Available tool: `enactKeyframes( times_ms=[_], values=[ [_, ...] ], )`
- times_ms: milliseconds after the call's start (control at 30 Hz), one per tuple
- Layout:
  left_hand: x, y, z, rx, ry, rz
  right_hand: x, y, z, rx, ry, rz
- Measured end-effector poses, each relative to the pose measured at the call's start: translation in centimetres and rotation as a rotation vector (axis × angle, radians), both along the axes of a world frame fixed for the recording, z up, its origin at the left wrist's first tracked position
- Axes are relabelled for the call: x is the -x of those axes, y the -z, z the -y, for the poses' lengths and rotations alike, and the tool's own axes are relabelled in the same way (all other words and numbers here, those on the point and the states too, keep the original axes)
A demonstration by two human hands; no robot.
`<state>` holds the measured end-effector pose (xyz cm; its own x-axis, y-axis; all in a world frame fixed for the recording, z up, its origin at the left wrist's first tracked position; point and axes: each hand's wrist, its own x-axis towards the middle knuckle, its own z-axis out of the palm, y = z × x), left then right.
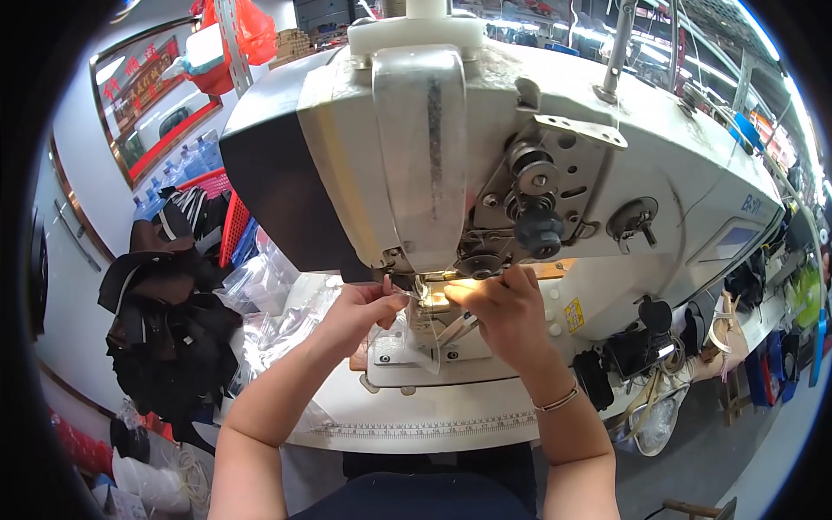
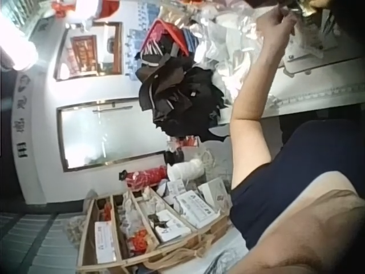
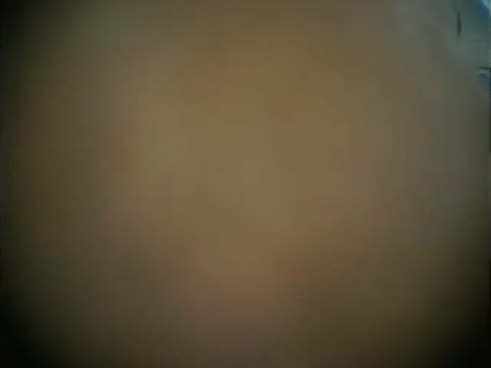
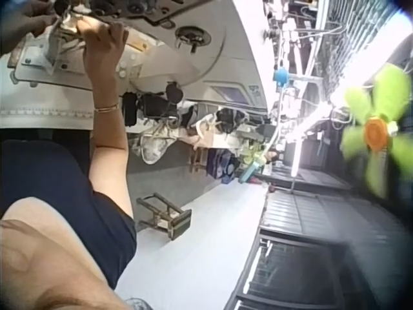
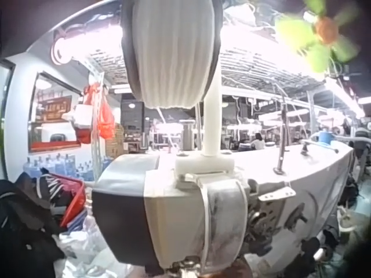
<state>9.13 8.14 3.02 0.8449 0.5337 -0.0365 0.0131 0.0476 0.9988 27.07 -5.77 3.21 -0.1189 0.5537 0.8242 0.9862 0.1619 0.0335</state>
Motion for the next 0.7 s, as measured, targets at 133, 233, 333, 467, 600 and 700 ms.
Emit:
enactKeyframes(
  times_ms=[133,233,333,467,600,700],
  values=[
    [0.2,0.0,-0.2,0.079,0.090,0.068,-1.0,0.7,-1.1,0.044,-0.034,-0.096],
    [0.0,-0.2,-1.8,0.348,0.136,0.005,-1.1,0.8,-0.6,0.136,-0.053,-0.138],
    [-0.4,-0.4,-1.4,0.333,0.110,0.033,0.3,1.9,-0.5,-0.189,0.019,-0.257],
    [-0.5,0.7,0.0,0.428,0.041,0.062,3.0,3.9,2.2,0.302,-0.097,-0.956],
    [-0.4,1.4,1.1,0.450,0.005,0.188,2.3,3.5,2.9,0.463,-0.310,-1.254],
    [-0.4,1.5,1.3,0.448,-0.035,0.190,0.8,2.6,2.8,0.496,-0.420,-1.371]
  ],
)
